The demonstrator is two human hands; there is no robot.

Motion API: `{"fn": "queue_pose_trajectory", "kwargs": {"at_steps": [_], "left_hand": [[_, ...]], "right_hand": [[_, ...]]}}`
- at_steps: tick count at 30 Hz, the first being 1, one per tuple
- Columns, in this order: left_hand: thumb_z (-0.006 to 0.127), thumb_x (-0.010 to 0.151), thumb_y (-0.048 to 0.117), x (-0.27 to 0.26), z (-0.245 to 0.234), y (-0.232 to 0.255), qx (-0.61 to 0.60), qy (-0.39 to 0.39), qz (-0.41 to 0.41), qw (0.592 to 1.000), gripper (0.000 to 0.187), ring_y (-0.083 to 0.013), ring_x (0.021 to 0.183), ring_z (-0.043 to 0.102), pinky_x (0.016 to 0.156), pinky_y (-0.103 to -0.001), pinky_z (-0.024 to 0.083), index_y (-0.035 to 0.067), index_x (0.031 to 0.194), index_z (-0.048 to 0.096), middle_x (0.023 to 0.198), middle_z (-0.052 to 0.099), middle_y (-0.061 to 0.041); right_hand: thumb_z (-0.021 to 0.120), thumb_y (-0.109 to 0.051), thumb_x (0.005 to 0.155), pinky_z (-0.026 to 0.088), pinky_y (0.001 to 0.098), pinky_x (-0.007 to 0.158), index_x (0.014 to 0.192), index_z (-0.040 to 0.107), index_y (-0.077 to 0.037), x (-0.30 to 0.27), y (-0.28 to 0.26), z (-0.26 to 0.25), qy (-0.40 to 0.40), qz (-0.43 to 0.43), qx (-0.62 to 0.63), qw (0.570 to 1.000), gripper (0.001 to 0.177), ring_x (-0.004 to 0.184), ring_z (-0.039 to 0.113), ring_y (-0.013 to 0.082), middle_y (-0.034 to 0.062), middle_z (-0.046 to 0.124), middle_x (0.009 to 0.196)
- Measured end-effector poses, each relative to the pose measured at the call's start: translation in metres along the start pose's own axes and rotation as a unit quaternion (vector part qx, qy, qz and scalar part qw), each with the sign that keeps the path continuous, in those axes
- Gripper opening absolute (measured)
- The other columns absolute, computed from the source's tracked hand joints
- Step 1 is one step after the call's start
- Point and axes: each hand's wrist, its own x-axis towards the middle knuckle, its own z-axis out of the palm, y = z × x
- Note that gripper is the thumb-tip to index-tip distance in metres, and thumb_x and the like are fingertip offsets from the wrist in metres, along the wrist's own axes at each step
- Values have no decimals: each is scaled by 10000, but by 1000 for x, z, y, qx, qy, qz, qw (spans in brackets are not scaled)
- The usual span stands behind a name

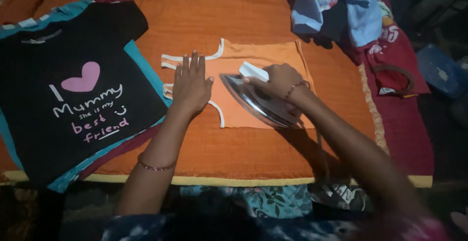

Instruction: The person irons a black t-shirt with a graphic print on a bed, then flips it to iron the back. After placing the shirt aside, they unfold and iron an orange tank top, smoothing both sides with the iron.

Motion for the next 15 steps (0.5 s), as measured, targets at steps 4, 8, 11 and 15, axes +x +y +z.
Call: {"fn": "queue_pose_trajectory", "kwargs": {"at_steps": [4, 8, 11, 15], "left_hand": [[464, 1027, 360, 1, 2, -1, 3, 2, -2, 1000, 692, -384, 1546, 124, 1225, -527, 131, -11, 1573, 255, 1668, 192, -192], [469, 1017, 346, -1, 1, -2, -10, 12, 2, 1000, 692, -374, 1548, 129, 1231, -515, 136, -7, 1573, 258, 1670, 200, -186], [478, 1010, 340, 0, 1, -2, -1, 10, 3, 1000, 693, -377, 1545, 132, 1230, -517, 136, -5, 1569, 260, 1669, 201, -191], [491, 1009, 339, -1, 1, -1, -3, 3, 0, 1000, 697, -389, 1547, 132, 1230, -523, 139, -18, 1565, 267, 1665, 215, -198]], "right_hand": [[575, -816, 761, 580, 469, 732, 944, 789, -65, 13, -31, -9, 12, 60, 51, 997, 802, 789, 752, 368, 198, 754, 806], [557, -811, 814, 572, 483, 728, 932, 786, -51, 18, -30, -10, 27, 77, 36, 996, 802, 795, 743, 378, 219, 741, 800], [556, -798, 845, 572, 485, 733, 930, 773, -22, 16, -4, -9, 48, 86, 24, 995, 810, 791, 745, 389, 243, 732, 799], [548, -780, 874, 569, 486, 755, 913, 781, 7, 7, 50, -11, 51, 110, 35, 992, 822, 794, 752, 407, 270, 734, 809]]}}
